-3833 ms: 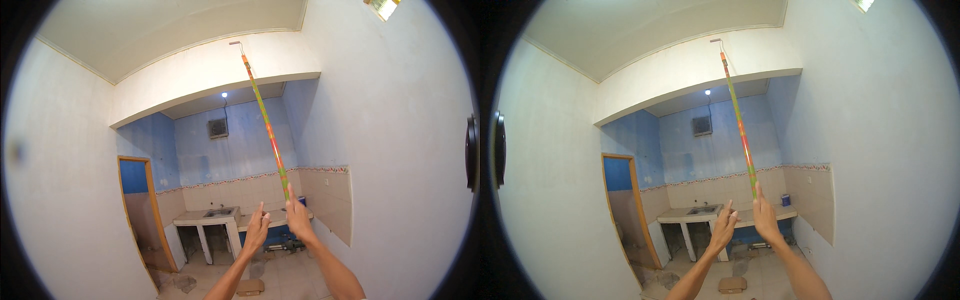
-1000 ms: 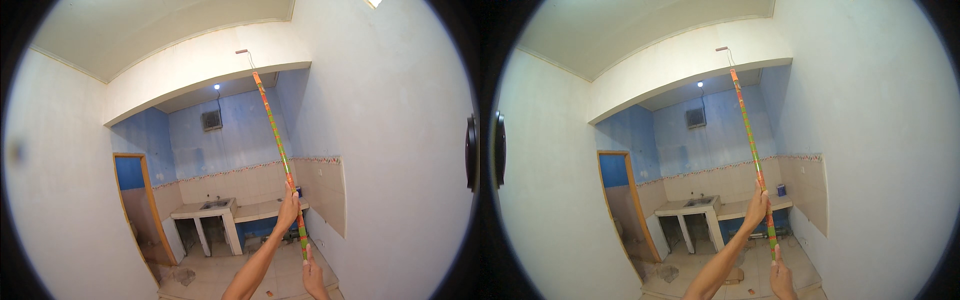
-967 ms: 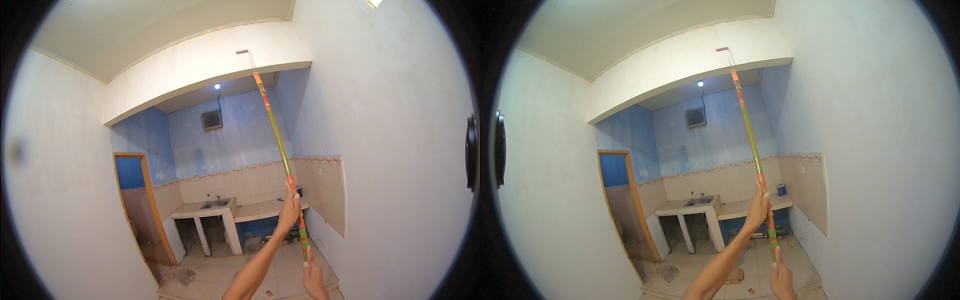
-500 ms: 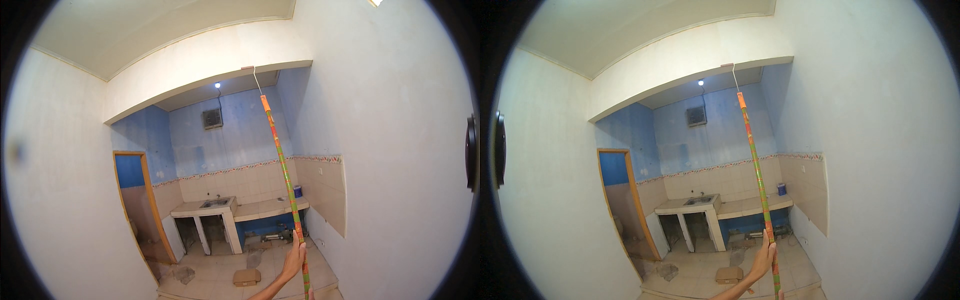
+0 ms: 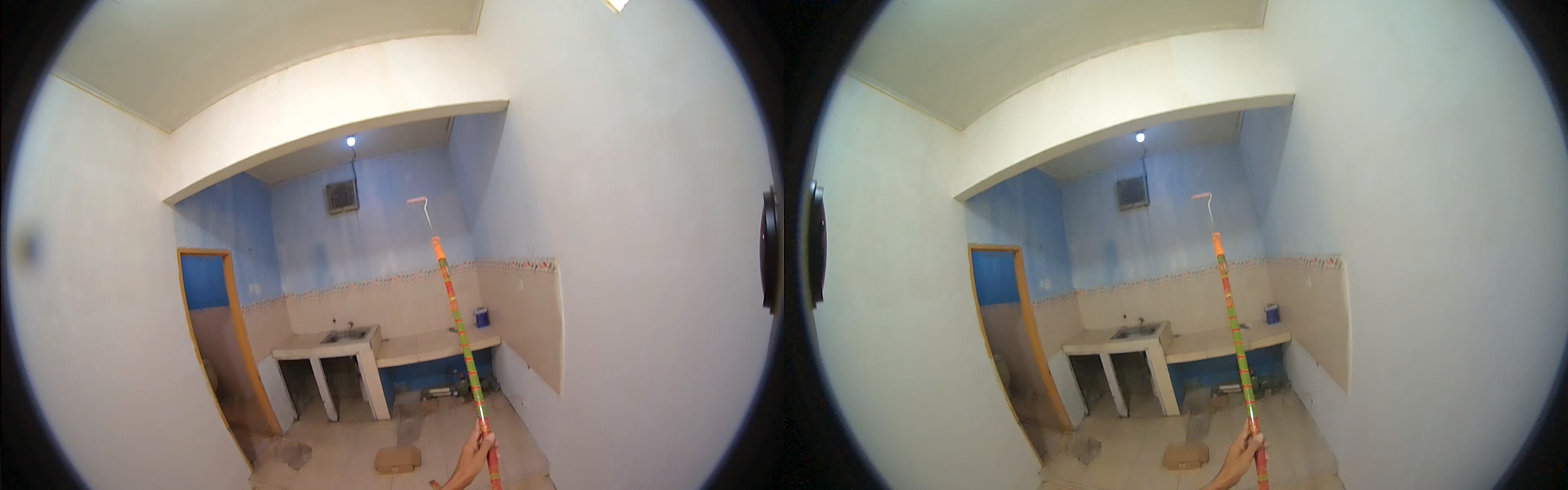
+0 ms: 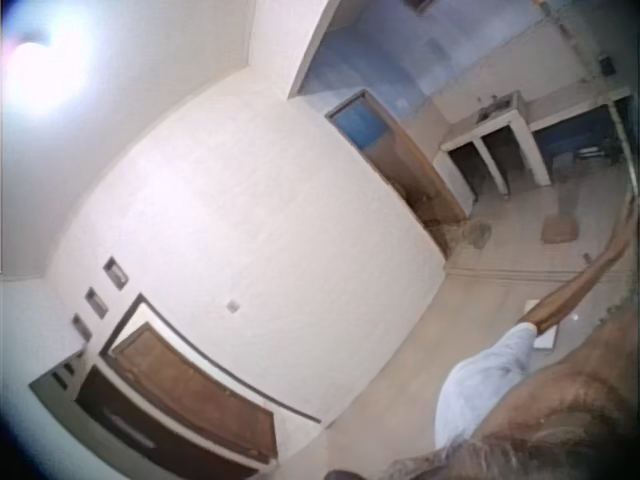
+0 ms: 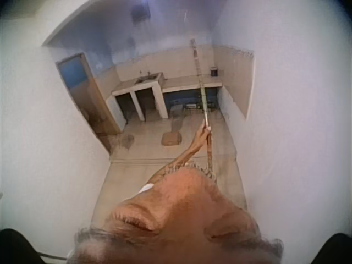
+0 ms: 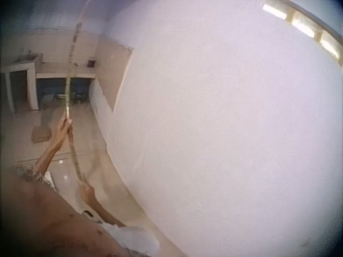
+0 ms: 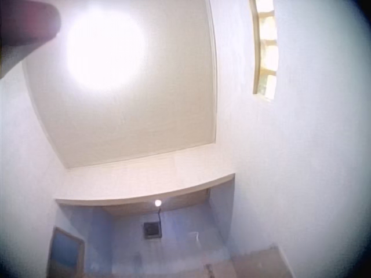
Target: The person uses a long-handled paint roller to apply white paint to the ceiling. They repeatedly dip the roller into a paint tray on the floor and roll it across the ceiling surface in a systematic manner.
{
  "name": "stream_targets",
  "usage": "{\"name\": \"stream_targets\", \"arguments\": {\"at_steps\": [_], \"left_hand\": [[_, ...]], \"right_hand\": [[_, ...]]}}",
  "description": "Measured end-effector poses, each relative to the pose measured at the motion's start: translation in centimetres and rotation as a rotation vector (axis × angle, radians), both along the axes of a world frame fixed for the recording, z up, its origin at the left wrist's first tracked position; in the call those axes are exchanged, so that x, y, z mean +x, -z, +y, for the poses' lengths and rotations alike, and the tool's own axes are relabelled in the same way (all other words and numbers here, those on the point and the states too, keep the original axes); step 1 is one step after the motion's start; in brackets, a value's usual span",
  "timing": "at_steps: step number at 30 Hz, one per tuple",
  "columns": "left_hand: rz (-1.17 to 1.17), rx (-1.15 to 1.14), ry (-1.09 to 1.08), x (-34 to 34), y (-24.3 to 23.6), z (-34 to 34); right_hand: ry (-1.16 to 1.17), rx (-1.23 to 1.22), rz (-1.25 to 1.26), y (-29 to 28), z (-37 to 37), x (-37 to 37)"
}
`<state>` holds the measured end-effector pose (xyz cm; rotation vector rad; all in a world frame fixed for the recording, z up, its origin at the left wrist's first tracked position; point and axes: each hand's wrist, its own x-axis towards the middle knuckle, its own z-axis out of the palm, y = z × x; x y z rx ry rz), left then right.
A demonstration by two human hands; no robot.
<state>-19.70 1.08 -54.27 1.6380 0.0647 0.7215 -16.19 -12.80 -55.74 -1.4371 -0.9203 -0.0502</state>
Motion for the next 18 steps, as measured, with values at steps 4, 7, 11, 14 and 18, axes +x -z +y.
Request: {"name": "stream_targets", "arguments": {"at_steps": [4, 7, 11, 14, 18], "left_hand": [[0.005, -0.106, 0.103, 2.6, -3.0, 0.9], [0.049, -0.199, 0.122, 3.3, -2.3, 2.0], [0.143, -0.4, 0.138, 5.1, 3.5, 0.5], [0.333, -0.505, 0.099, 1.8, 12.9, -2.3], [0.566, -0.752, 0.014, -5.7, 26.2, -7.5]], "right_hand": [[0.023, -0.006, -0.053, -4.8, 1.2, 3.2], [-0.001, -0.046, -0.049, -4.3, 1.3, 3.4], [-0.011, -0.157, -0.006, -1.4, -1.0, 3.6], [-0.034, -0.302, 0.062, 4.9, -5.8, 0.5], [-0.068, -0.576, 0.186, 15.4, -15.2, -4.5]]}}
